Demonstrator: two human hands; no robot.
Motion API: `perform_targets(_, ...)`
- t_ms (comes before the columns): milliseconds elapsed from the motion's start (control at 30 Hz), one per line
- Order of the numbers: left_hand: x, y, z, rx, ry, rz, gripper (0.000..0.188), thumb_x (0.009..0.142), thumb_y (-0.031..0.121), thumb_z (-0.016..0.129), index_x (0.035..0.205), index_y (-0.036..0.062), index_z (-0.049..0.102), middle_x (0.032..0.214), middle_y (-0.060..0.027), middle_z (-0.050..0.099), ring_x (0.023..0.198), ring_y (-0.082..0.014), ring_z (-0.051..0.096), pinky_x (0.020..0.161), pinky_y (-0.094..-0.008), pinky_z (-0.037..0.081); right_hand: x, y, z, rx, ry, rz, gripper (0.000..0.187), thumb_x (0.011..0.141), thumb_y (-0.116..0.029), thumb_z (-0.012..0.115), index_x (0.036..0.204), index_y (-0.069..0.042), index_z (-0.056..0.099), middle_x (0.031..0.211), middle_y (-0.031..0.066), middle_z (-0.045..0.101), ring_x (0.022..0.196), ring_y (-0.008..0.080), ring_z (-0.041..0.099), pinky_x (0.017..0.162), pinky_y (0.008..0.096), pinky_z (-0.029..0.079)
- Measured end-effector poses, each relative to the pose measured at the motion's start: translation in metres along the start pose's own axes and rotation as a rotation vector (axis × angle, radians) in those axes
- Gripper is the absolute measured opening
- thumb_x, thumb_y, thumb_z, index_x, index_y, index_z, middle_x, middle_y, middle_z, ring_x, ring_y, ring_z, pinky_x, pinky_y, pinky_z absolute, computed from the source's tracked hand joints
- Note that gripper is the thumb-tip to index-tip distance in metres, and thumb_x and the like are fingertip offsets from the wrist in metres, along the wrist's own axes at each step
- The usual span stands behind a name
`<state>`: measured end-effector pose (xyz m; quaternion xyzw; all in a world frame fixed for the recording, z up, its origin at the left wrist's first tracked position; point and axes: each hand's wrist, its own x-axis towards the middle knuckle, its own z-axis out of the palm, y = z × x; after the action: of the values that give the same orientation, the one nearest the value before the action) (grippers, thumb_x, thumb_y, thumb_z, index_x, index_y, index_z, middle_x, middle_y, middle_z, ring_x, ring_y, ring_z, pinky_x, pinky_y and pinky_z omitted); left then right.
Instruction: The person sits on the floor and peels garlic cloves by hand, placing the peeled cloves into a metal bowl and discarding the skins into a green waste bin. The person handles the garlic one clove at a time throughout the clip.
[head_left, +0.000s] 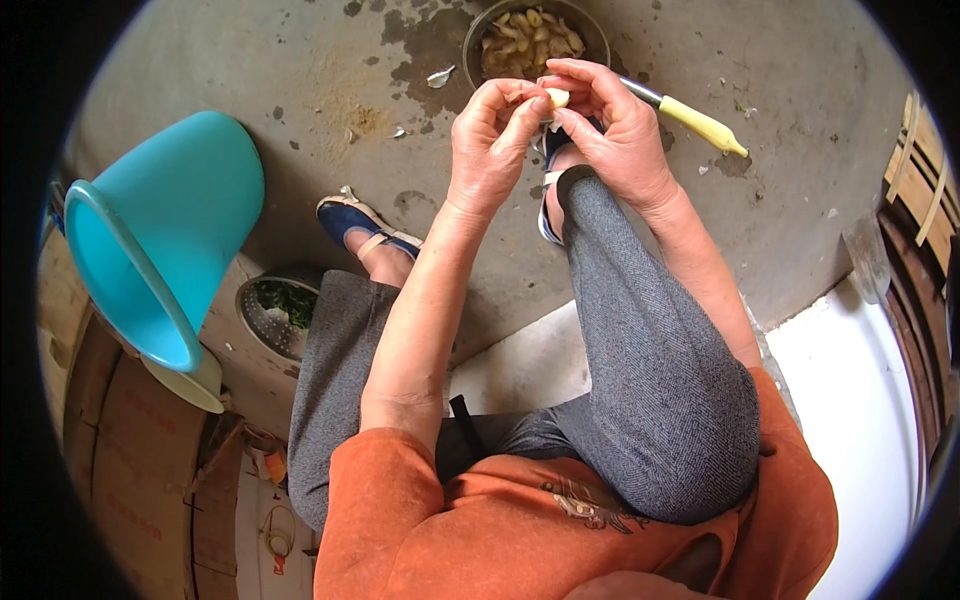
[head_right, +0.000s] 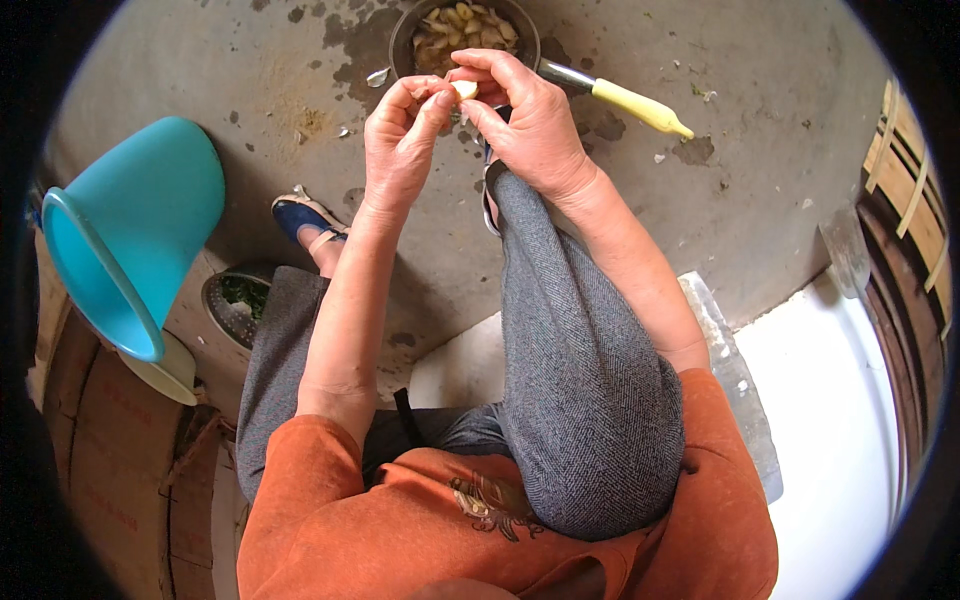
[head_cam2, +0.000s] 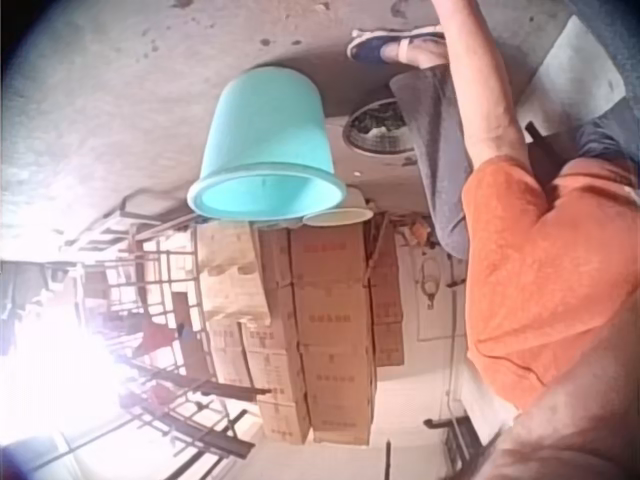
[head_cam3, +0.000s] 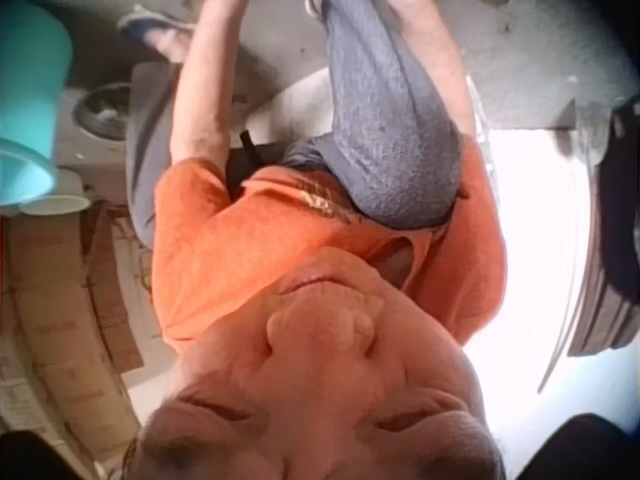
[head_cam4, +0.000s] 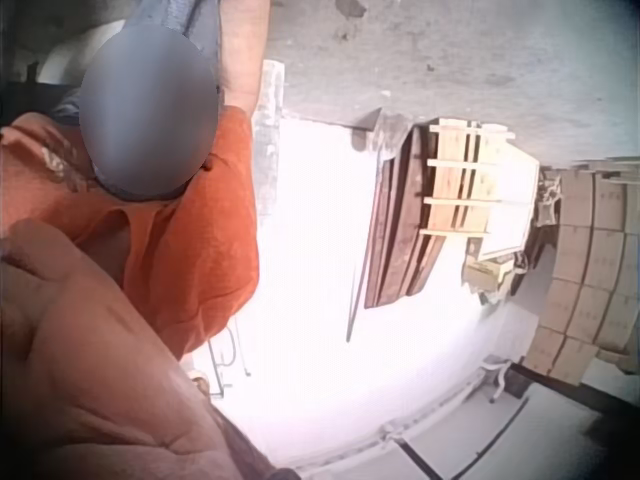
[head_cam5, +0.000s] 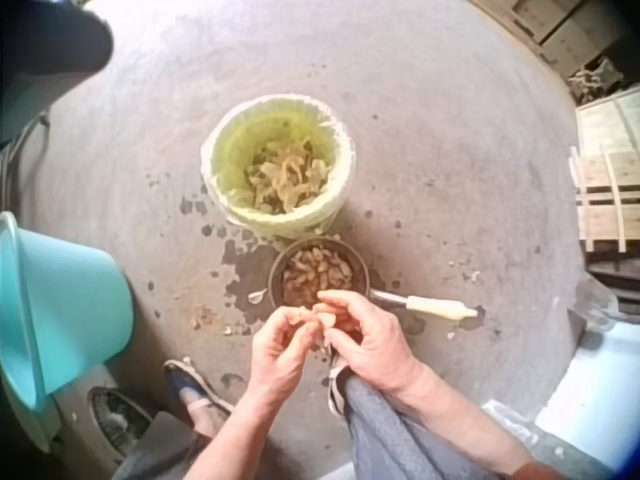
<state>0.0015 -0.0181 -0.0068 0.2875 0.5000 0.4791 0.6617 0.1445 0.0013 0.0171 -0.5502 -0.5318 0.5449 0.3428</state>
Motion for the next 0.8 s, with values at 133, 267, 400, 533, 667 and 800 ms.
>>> perform_targets(133,-0.009,-0.001,-0.002,-0.221,0.058,-0.103,0.018,0.094,0.021,0.057,0.091,0.0036,0.059,0.081,-0.0001,0.060,0.066,-0.0073,0.053,0.060,-0.0211,0.045,0.001,0.003,0.002,-0.072,0.062,-0.070,0.038,0.079,0.002,0.065,0.115,-0.005,0.056,0.097,0.0076,0.066,0.087,0.0141,0.066,0.077,0.0254,0.053)
perform_targets(267,-0.003,0.002,-0.006,-0.321,0.110,-0.252,0.021,0.093,0.026,0.058,0.091,0.0050,0.059,0.079,-0.0005,0.059,0.064,-0.0069,0.054,0.058,-0.0198,0.044,0.000,-0.004,0.002,-0.106,0.084,-0.119,0.037,0.079,0.002,0.065,0.115,-0.006,0.057,0.099,0.0083,0.065,0.087,0.0155,0.066,0.078,0.0265,0.053)
perform_targets(400,0.001,0.001,0.003,0.083,0.076,-0.111,0.016,0.085,0.015,0.068,0.091,0.0046,0.058,0.080,0.0008,0.062,0.069,-0.0046,0.056,0.058,-0.0190,0.046,0.000,0.002,0.003,-0.330,0.049,-0.275,0.039,0.079,0.003,0.063,0.116,-0.007,0.057,0.102,0.0082,0.064,0.090,0.0165,0.065,0.078,0.0277,0.054)
perform_targets(533,0.006,0.006,-0.001,0.061,0.079,-0.083,0.014,0.081,0.007,0.070,0.091,0.0028,0.061,0.084,-0.0016,0.066,0.075,-0.0047,0.059,0.065,-0.0201,0.049,-0.005,0.001,0.008,0.264,0.060,0.158,0.031,0.084,0.001,0.060,0.115,-0.001,0.057,0.106,0.0077,0.064,0.091,0.0130,0.063,0.077,0.0247,0.053)
perform_targets(667,0.005,0.004,0.000,0.219,0.054,-0.018,0.011,0.082,0.006,0.068,0.089,0.0015,0.062,0.079,-0.0012,0.065,0.069,-0.0045,0.058,0.062,-0.0194,0.049,-0.004,0.004,-0.005,0.404,-0.053,0.316,0.023,0.087,-0.002,0.059,0.110,0.002,0.060,0.100,0.0062,0.065,0.086,0.0102,0.062,0.074,0.0206,0.052)
perform_targets(800,0.003,-0.001,-0.009,0.135,0.046,-0.076,0.007,0.086,0.003,0.061,0.092,0.0013,0.063,0.079,-0.0015,0.064,0.065,-0.0047,0.055,0.058,-0.0188,0.046,-0.002,-0.001,-0.001,0.454,-0.039,0.434,0.020,0.087,-0.004,0.061,0.106,0.003,0.062,0.094,0.0062,0.066,0.080,0.0078,0.061,0.071,0.0203,0.052)
